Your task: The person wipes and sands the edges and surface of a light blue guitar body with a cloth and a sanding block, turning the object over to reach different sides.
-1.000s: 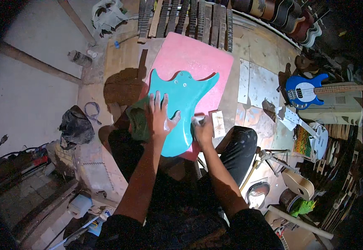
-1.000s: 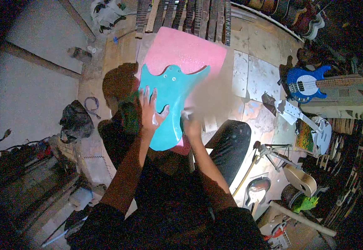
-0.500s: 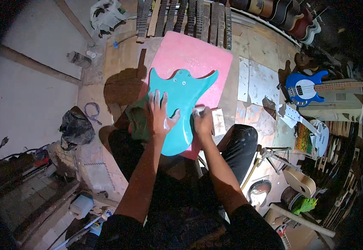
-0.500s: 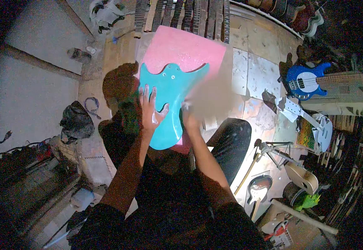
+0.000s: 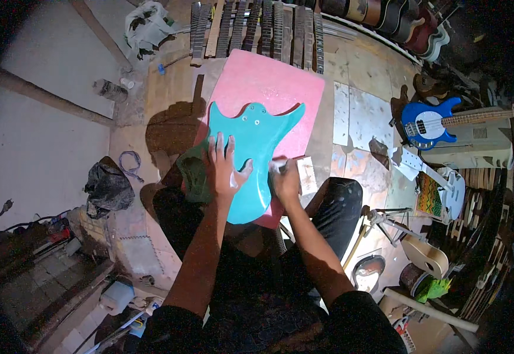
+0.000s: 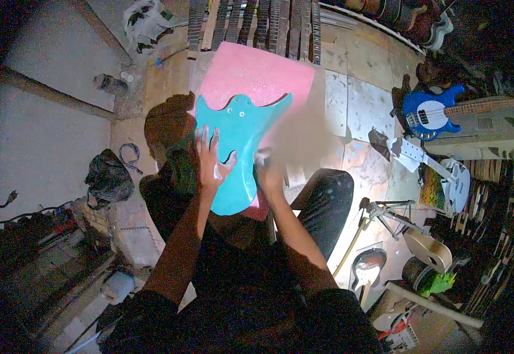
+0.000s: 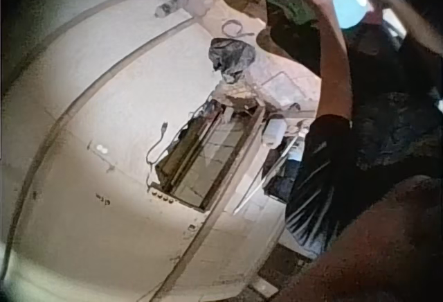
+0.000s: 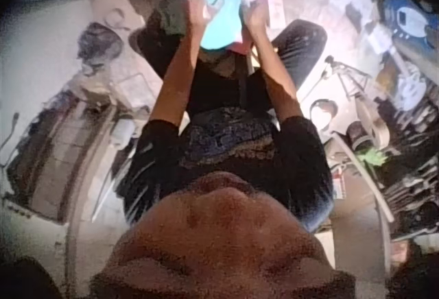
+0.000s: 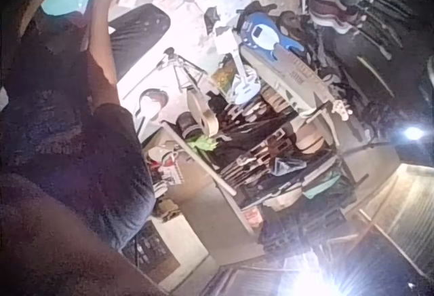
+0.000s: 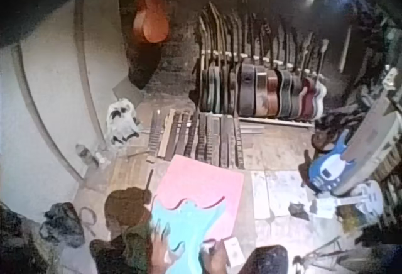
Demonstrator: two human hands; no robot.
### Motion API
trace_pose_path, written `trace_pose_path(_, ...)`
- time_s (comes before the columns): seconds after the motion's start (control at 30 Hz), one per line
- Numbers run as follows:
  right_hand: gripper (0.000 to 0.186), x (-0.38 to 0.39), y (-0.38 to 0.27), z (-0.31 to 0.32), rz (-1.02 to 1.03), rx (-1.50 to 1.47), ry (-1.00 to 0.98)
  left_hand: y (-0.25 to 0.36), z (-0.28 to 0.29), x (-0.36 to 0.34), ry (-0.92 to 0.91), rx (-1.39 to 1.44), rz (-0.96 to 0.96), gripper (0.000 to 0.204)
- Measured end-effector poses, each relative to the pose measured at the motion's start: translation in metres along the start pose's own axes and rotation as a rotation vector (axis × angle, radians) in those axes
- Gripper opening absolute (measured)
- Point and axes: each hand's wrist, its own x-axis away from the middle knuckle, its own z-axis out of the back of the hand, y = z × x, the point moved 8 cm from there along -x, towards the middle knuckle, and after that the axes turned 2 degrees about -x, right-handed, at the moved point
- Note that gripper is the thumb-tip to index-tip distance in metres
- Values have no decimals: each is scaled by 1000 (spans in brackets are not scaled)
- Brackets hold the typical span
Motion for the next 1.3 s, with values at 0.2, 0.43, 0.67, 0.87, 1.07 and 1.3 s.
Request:
trace_pose_path(0.2,29,-10,8,-4,-50,18,25,2,0,-4,13,6,-16,81)
trace_pose_path(0.43,18,40,4,-5,-72,-222,-133,-8,-3,1,17,-51,4,81)
trace_pose_path(0.67,14,20,24,-8,108,-45,-18,8,-2,-6,13,-2,-28,82)
trace_pose_path(0.87,28,59,-5,-2,151,-138,-164,-1,1,-2,21,0,-28,83)
trace_pose_path(1.07,23,37,-8,0,297,-61,-141,11,6,-4,-40,-122,0,82)
trace_pose_path(1.3,24,78,-23,0,167,-97,-317,2,6,-1,-59,-185,38,82)
